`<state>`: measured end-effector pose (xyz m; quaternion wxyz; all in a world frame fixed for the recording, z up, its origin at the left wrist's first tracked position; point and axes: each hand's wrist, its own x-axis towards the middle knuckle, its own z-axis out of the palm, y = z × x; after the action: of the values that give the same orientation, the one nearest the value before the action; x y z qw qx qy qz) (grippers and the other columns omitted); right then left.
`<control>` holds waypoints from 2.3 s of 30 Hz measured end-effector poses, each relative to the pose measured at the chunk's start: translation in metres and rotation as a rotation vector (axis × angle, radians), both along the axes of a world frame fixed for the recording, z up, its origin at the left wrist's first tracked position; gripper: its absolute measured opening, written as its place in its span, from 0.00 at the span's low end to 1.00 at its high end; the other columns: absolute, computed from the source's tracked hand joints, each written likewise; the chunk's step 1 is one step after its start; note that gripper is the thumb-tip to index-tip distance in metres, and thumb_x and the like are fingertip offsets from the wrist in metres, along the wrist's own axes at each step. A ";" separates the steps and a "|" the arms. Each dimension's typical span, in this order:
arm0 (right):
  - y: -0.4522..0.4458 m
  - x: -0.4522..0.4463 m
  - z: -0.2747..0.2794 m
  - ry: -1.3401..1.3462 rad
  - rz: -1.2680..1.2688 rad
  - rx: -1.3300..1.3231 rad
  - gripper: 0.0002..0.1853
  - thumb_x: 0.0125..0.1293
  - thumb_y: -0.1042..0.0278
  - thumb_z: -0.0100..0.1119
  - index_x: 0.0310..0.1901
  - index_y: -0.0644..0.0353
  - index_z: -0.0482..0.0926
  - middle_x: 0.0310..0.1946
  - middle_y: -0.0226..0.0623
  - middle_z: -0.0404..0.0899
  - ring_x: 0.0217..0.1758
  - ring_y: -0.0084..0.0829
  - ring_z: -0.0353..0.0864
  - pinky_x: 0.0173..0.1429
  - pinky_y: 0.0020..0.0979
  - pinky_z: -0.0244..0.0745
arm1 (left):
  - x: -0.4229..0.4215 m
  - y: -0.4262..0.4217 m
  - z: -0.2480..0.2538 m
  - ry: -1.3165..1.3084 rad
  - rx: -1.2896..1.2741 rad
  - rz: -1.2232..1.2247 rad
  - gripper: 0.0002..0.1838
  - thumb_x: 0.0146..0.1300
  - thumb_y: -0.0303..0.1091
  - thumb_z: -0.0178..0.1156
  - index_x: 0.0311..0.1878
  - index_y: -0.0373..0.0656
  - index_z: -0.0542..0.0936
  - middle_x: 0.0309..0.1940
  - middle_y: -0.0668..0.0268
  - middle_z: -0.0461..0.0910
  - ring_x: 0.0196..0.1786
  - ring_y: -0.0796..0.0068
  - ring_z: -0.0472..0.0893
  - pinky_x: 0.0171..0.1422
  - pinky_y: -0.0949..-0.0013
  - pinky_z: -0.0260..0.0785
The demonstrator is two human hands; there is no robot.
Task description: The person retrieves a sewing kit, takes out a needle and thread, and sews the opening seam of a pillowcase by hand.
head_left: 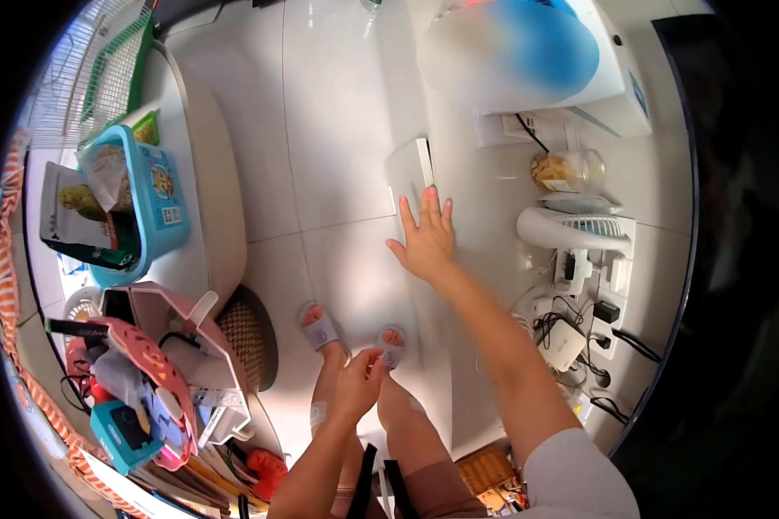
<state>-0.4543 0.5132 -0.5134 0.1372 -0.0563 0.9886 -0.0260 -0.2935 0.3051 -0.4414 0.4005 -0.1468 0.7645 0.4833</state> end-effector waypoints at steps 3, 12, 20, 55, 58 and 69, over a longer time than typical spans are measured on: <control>-0.021 -0.002 -0.010 0.061 -0.211 -0.235 0.43 0.60 0.46 0.59 0.70 0.61 0.54 0.70 0.63 0.49 0.76 0.53 0.40 0.74 0.56 0.32 | 0.019 -0.005 -0.041 -0.037 0.072 0.050 0.14 0.65 0.36 0.57 0.50 0.40 0.78 0.36 0.59 0.83 0.38 0.69 0.82 0.44 0.69 0.73; -0.005 -0.076 -0.026 0.309 0.055 0.146 0.38 0.57 0.51 0.64 0.65 0.62 0.63 0.66 0.64 0.55 0.73 0.57 0.50 0.71 0.61 0.43 | 0.017 0.008 -0.054 -0.083 0.253 0.377 0.11 0.66 0.32 0.54 0.48 0.40 0.78 0.36 0.63 0.82 0.35 0.75 0.80 0.42 0.72 0.72; -0.024 -0.099 -0.033 0.240 -0.037 -0.009 0.36 0.58 0.50 0.63 0.64 0.62 0.65 0.65 0.66 0.57 0.71 0.56 0.55 0.72 0.55 0.48 | 0.045 0.016 -0.097 -0.087 0.186 0.367 0.13 0.65 0.33 0.56 0.49 0.38 0.77 0.35 0.63 0.80 0.35 0.74 0.78 0.41 0.71 0.71; -0.133 0.139 0.004 -0.560 -0.489 -0.932 0.18 0.70 0.62 0.51 0.56 0.62 0.76 0.54 0.46 0.77 0.56 0.37 0.78 0.59 0.30 0.71 | 0.076 0.031 -0.166 -0.336 0.477 1.219 0.39 0.71 0.63 0.32 0.68 0.35 0.60 0.64 0.49 0.64 0.67 0.56 0.63 0.71 0.64 0.53; -0.132 0.146 0.003 -0.514 -0.503 -0.938 0.17 0.70 0.64 0.52 0.56 0.62 0.76 0.55 0.45 0.77 0.56 0.34 0.78 0.58 0.28 0.71 | 0.037 0.013 -0.124 -0.336 0.554 1.258 0.27 0.74 0.54 0.38 0.60 0.41 0.67 0.53 0.62 0.72 0.54 0.71 0.73 0.59 0.68 0.65; -0.128 0.154 0.003 -0.475 -0.532 -1.002 0.17 0.69 0.66 0.53 0.57 0.62 0.75 0.57 0.46 0.75 0.61 0.34 0.74 0.63 0.29 0.66 | 0.037 0.014 -0.124 -0.353 0.537 1.225 0.31 0.73 0.59 0.31 0.66 0.44 0.59 0.54 0.63 0.70 0.56 0.71 0.72 0.61 0.71 0.64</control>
<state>-0.3002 0.3851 -0.5102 0.2995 0.1420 0.7788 -0.5325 -0.2563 0.3187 -0.5654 0.1964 -0.5244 0.3211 0.7638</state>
